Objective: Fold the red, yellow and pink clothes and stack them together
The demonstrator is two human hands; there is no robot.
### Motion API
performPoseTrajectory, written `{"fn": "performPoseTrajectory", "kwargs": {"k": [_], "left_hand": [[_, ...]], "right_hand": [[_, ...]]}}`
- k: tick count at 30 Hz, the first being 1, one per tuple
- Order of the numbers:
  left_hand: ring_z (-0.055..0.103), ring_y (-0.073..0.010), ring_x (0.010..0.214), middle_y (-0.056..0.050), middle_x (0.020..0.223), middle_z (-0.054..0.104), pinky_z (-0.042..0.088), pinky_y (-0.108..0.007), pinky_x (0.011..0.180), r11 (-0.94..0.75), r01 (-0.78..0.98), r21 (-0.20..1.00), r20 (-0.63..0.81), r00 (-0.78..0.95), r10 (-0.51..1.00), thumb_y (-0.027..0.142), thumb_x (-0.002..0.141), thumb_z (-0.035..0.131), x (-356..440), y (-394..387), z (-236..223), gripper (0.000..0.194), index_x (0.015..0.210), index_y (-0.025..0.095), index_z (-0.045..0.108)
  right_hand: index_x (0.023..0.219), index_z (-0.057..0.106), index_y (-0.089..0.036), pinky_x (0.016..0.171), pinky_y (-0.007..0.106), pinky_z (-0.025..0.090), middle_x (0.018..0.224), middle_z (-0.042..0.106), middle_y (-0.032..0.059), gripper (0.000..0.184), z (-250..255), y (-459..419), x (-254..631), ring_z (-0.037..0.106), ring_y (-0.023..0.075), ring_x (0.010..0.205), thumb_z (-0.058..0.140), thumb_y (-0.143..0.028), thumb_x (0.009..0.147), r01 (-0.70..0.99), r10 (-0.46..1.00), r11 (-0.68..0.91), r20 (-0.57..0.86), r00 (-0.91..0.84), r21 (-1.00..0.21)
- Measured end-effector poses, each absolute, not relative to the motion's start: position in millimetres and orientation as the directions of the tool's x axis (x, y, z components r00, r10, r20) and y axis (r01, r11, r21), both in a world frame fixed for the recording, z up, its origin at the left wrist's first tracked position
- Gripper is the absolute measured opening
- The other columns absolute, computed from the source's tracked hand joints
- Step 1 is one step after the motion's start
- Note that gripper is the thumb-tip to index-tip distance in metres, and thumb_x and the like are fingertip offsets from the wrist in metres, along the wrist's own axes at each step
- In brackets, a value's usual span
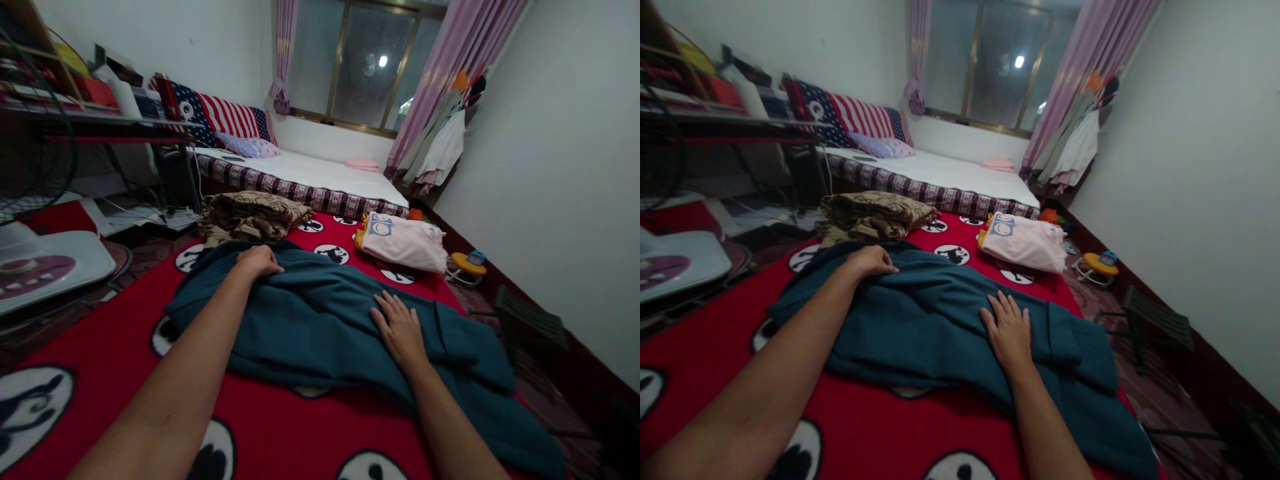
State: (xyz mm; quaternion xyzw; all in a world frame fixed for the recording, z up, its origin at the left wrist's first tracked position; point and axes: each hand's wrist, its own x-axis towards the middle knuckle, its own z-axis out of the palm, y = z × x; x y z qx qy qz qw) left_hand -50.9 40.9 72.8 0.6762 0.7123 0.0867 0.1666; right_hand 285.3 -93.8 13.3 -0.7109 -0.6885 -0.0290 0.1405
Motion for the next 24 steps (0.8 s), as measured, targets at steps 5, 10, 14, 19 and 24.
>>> {"fn": "performPoseTrajectory", "kwargs": {"k": [5, 10, 14, 19, 24], "left_hand": [[0.069, -0.0205, 0.086, -0.002, 0.087, 0.076, 0.048, -0.022, 0.071, -0.117, 0.871, 0.478, -0.096, 0.184, 0.978, 0.036, 0.068, 0.073, -50.3, 42.9, 73.5, 0.017, 0.078, 0.024, 0.077], [0.065, -0.0262, 0.096, -0.006, 0.099, 0.073, 0.049, -0.031, 0.076, 0.064, 0.928, 0.367, 0.248, -0.164, 0.955, 0.035, 0.082, 0.060, -38.7, 40.1, 65.0, 0.021, 0.094, 0.026, 0.074], [0.059, -0.0272, 0.104, -0.008, 0.103, 0.068, 0.047, -0.034, 0.082, -0.026, 0.971, 0.236, 0.483, -0.094, 0.871, 0.025, 0.083, 0.058, -22.1, 29.8, 60.5, 0.016, 0.089, 0.024, 0.074], [0.059, -0.0240, 0.104, -0.009, 0.105, 0.068, 0.044, -0.033, 0.093, -0.356, 0.885, 0.302, 0.600, 0.113, 0.792, 0.027, 0.090, 0.050, 13.3, 16.6, 68.6, 0.025, 0.097, 0.020, 0.073], [0.063, -0.0220, 0.104, -0.008, 0.109, 0.071, 0.044, -0.029, 0.095, -0.516, 0.727, 0.454, 0.380, 0.366, 0.850, 0.041, 0.095, 0.040, 35.0, 20.7, 55.2, 0.040, 0.104, 0.021, 0.073]], "right_hand": [[0.136, 0.053, -0.026, 0.111, 0.060, 0.026, 0.150, 0.044, 0.0063, 0.045, 10.7, -94.8, 286.8, 0.037, 0.0283, 0.139, 0.041, -0.043, 0.097, 0.981, 0.946, 0.021, 0.321, 0.043, -0.192], [0.136, 0.053, -0.032, 0.110, 0.062, 0.026, 0.151, 0.041, 0.0044, 0.043, 11.7, -97.1, 286.8, 0.034, 0.0277, 0.141, 0.046, -0.042, 0.095, 0.975, 0.916, 0.157, 0.391, -0.085, -0.158], [0.133, 0.055, -0.033, 0.110, 0.062, 0.026, 0.148, 0.047, 0.0025, 0.040, 13.4, -97.0, 283.0, 0.036, 0.0274, 0.140, 0.041, -0.042, 0.097, 0.986, 0.941, 0.124, 0.327, -0.082, -0.108], [0.136, 0.053, -0.032, 0.112, 0.061, 0.023, 0.150, 0.043, 0.0019, 0.043, 15.6, -96.0, 280.4, 0.034, 0.0272, 0.141, 0.039, -0.043, 0.097, 0.990, 0.965, 0.089, 0.257, -0.057, -0.113], [0.138, 0.051, -0.032, 0.113, 0.059, 0.022, 0.152, 0.041, 0.0007, 0.044, 18.1, -98.2, 282.5, 0.032, 0.0262, 0.142, 0.037, -0.044, 0.098, 0.992, 0.968, 0.061, 0.250, -0.031, -0.111]]}}
